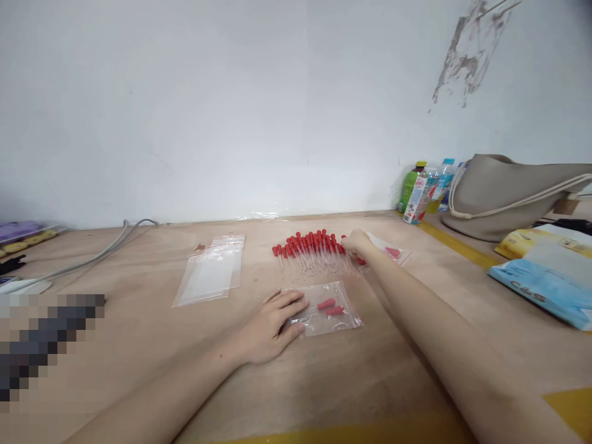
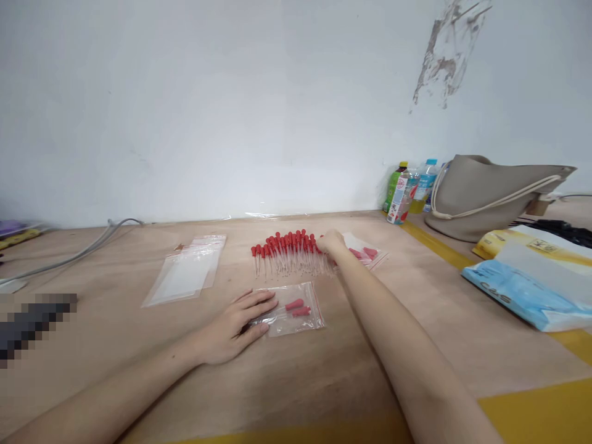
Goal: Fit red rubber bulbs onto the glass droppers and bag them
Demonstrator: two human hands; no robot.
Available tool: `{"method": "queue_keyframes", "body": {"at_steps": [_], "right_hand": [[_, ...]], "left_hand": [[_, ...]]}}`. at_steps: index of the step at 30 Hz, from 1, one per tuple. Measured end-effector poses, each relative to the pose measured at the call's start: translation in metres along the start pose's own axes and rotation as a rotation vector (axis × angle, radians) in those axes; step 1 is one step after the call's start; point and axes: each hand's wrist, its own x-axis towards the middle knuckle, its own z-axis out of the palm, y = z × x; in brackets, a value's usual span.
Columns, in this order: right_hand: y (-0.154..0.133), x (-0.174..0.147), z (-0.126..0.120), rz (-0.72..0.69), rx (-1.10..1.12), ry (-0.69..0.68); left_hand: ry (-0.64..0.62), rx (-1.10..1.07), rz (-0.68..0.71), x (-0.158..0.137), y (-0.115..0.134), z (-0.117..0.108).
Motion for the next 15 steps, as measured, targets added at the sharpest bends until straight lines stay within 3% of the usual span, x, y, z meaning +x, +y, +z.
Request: {"method": "queue_keyframes", "body": {"at_steps": [5,10,15], "right_hand": [[0.003,-0.017,-0.022,-0.014,0.377,-0.080],[0.023,-0.060,-0.031,-0.072,0.665,-0.153],[0.048,-0.092,-0.025,-0.058,0.959,-0.024]], "left_hand": [[0.005,-0.001,0.004,0.000,0.001,0.000],[0.008,-0.009,-0.001,0.000,0.002,-0.001],[0.012,-0.003,-0.003,-0.001,0.002,-0.001]]}}
